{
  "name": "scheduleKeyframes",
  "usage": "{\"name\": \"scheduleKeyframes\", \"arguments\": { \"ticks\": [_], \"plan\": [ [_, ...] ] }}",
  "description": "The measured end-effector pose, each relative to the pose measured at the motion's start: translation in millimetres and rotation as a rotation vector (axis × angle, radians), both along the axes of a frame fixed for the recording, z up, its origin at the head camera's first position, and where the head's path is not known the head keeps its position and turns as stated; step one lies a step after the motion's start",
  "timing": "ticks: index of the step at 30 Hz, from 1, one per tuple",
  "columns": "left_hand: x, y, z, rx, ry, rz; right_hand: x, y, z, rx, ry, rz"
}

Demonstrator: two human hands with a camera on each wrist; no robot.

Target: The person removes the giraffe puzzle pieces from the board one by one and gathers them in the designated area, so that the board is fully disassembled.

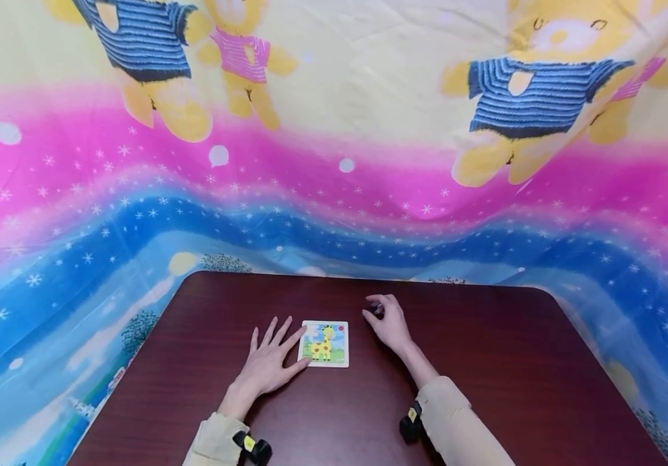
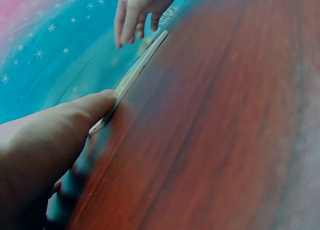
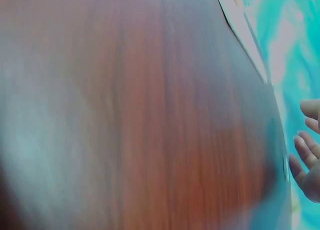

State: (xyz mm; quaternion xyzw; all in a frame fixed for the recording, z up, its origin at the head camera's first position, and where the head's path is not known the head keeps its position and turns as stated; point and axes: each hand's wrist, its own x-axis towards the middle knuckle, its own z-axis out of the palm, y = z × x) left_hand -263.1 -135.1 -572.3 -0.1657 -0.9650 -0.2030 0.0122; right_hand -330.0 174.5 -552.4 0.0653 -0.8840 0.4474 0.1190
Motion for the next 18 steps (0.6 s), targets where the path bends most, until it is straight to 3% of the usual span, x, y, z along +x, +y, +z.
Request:
{"name": "scheduleKeyframes", "arguments": {
  "ticks": [8,18],
  "plan": [
    [-0.6,0.1,0.4,-0.009,-0.006,-0.003,11.1,-34.4,0.8,0.014,-0.060,0.180],
    [-0.6,0.2,1.1,-0.018,-0.009,-0.004,16.5,-58.7,-1.6,0.103,-0.059,0.302]
  ]
}}
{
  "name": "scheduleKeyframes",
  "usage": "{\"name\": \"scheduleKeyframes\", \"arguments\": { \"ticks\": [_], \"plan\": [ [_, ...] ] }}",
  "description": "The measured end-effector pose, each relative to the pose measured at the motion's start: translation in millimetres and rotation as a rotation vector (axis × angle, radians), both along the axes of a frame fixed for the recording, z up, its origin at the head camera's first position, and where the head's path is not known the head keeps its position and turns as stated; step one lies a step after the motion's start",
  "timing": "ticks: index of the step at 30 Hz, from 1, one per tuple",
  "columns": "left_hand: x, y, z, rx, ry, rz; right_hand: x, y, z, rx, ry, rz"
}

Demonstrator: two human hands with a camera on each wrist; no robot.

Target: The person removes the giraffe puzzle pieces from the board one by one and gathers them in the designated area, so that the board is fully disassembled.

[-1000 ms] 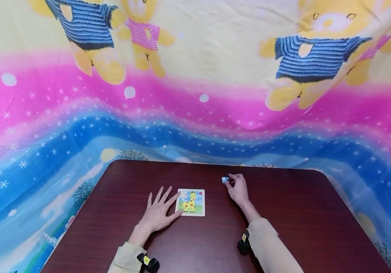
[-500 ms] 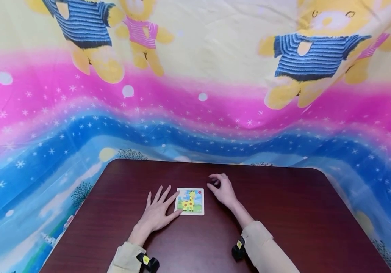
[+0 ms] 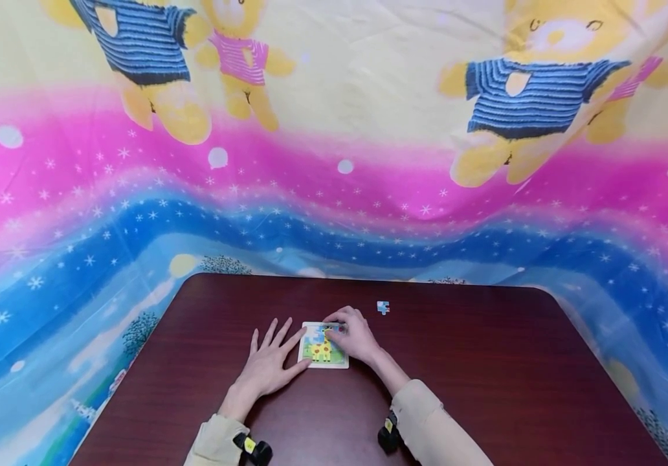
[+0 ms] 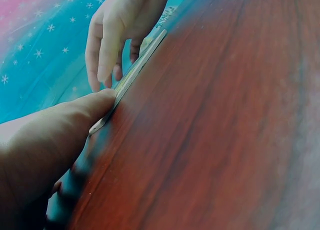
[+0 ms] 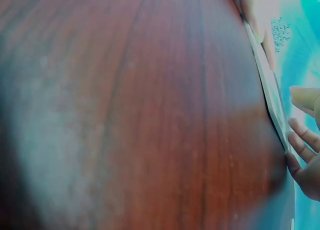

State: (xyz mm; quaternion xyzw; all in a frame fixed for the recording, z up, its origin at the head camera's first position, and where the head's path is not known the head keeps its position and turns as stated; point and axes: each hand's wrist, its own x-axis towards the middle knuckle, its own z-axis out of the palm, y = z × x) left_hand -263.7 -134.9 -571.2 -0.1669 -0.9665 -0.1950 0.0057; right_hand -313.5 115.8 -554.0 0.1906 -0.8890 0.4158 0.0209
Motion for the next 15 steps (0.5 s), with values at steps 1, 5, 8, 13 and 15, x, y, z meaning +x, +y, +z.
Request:
{"name": "scheduleKeyframes", "arguments": {
  "ticks": [1,5,8,13,15],
  "plan": [
    [0.0,0.0,0.0,0.000,-0.001,-0.001,0.2,-1.2,0.0,0.014,0.000,0.005],
    [0.3,0.1,0.0,0.007,0.005,-0.007,-0.5,-3.8,-0.7,0.064,0.014,0.016],
    [0.4,0.1,0.0,0.015,0.019,-0.010,-1.1,-4.6,-1.1,0.077,0.017,0.018],
    [1.2,0.1,1.0,0.009,0.017,-0.010,-2.1,-5.9,-2.8,0.089,0.009,0.016],
    [1.7,0.1,1.1,0.002,0.006,-0.009,-2.1,-6.6,-3.8,0.088,0.003,0.014]
  ]
}}
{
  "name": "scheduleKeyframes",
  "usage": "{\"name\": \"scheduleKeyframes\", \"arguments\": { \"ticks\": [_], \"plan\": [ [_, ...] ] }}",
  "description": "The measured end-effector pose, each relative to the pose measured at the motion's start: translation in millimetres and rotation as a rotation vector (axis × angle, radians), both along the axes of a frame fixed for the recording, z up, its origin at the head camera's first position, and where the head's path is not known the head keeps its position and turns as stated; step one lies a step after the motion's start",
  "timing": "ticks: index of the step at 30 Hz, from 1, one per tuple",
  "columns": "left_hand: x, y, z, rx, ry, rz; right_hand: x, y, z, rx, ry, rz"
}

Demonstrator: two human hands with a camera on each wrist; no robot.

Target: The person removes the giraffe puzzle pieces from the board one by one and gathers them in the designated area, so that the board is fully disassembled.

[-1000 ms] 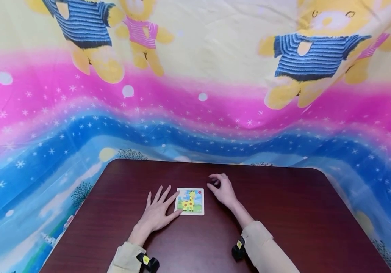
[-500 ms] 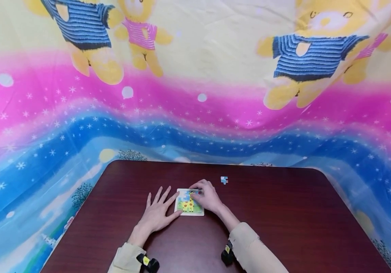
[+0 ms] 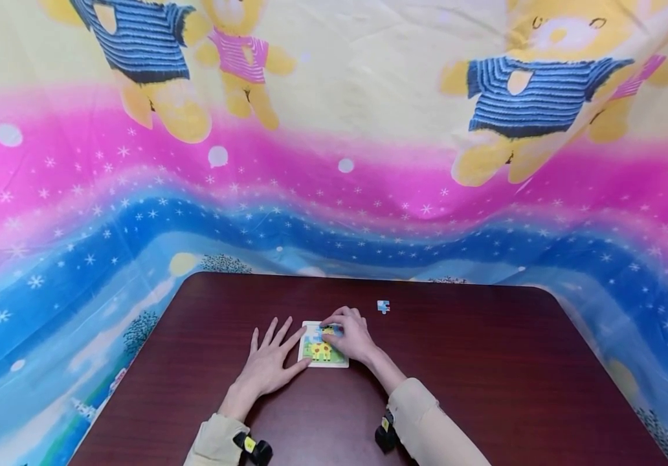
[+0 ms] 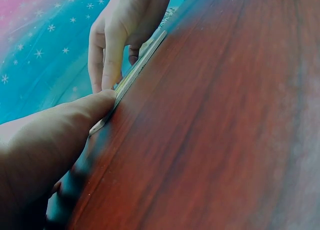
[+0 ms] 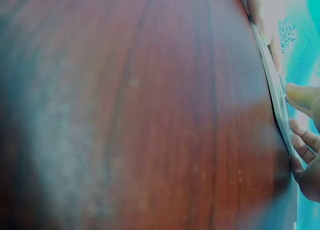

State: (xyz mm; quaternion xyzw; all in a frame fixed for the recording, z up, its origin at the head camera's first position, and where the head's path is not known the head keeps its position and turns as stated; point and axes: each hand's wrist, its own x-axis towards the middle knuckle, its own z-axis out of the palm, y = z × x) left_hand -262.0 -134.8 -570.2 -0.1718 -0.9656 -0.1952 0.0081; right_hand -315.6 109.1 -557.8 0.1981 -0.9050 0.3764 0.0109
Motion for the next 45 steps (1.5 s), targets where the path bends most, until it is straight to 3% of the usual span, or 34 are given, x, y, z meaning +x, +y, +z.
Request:
{"name": "scheduleKeyframes", "arguments": {
  "ticks": [18,27,36,45],
  "plan": [
    [2.7,-1.4,-1.4,0.006,-0.007,0.012,2.8,-8.9,-8.1,0.044,0.025,-0.001],
    [3.3,-2.0,-7.5,0.061,0.039,-0.006,2.5,-10.1,-11.1,-0.002,-0.009,0.003],
    [1.5,-0.4,-4.4,0.007,-0.001,0.012,3.5,-11.1,-20.5,-0.095,0.112,-0.007],
    [-1.3,0.2,-2.3,0.012,-0.002,0.009,2.8,-13.1,-19.7,-0.099,0.071,-0.107]
  ]
}}
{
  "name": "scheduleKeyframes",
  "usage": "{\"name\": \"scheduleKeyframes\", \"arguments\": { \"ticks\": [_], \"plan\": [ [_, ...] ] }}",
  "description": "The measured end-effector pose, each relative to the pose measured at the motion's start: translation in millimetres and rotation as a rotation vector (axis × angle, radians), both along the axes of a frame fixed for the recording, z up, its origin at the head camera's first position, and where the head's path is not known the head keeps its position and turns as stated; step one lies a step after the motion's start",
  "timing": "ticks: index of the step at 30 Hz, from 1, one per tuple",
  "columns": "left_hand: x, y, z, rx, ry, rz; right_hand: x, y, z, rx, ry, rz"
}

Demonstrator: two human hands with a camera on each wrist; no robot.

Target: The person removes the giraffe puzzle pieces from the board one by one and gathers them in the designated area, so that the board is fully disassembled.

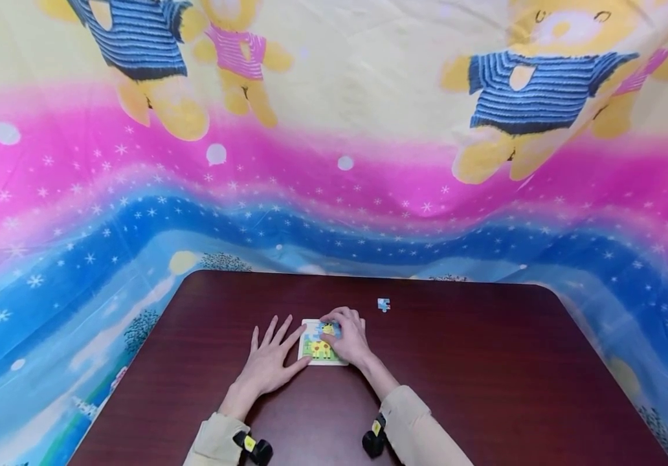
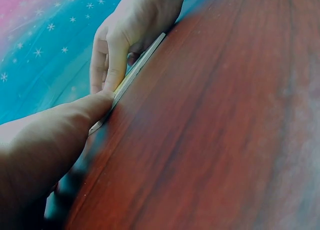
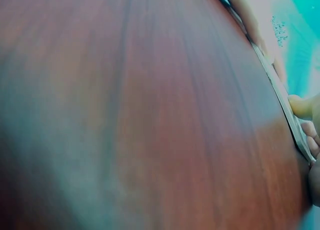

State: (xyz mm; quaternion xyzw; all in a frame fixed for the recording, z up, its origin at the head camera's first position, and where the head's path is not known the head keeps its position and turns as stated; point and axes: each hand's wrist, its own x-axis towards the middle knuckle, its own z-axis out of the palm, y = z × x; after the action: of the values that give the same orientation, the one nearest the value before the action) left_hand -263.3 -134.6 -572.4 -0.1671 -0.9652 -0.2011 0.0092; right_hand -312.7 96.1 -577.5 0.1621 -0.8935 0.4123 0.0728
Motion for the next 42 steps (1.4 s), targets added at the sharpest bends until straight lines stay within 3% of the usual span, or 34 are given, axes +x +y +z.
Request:
{"name": "scheduleKeyframes", "arguments": {
  "ticks": [6,19,26,29,42],
  "plan": [
    [-0.6,0.3,-1.4,-0.015,-0.008,0.002,1.8,-1.1,0.4,0.011,0.000,-0.034],
    [-0.7,2.8,-2.3,-0.001,0.017,0.008,1.8,0.9,1.5,0.054,0.064,0.038],
    [-0.3,2.6,-4.3,0.004,0.029,0.008,-0.5,3.5,7.2,-0.008,-0.029,0.080],
    [0.8,2.3,-5.8,0.003,0.028,0.010,0.5,3.2,5.4,-0.032,-0.030,0.081],
    [0.9,2.7,-6.6,0.004,0.038,0.010,2.7,1.0,0.1,-0.090,-0.018,-0.026]
  ]
}}
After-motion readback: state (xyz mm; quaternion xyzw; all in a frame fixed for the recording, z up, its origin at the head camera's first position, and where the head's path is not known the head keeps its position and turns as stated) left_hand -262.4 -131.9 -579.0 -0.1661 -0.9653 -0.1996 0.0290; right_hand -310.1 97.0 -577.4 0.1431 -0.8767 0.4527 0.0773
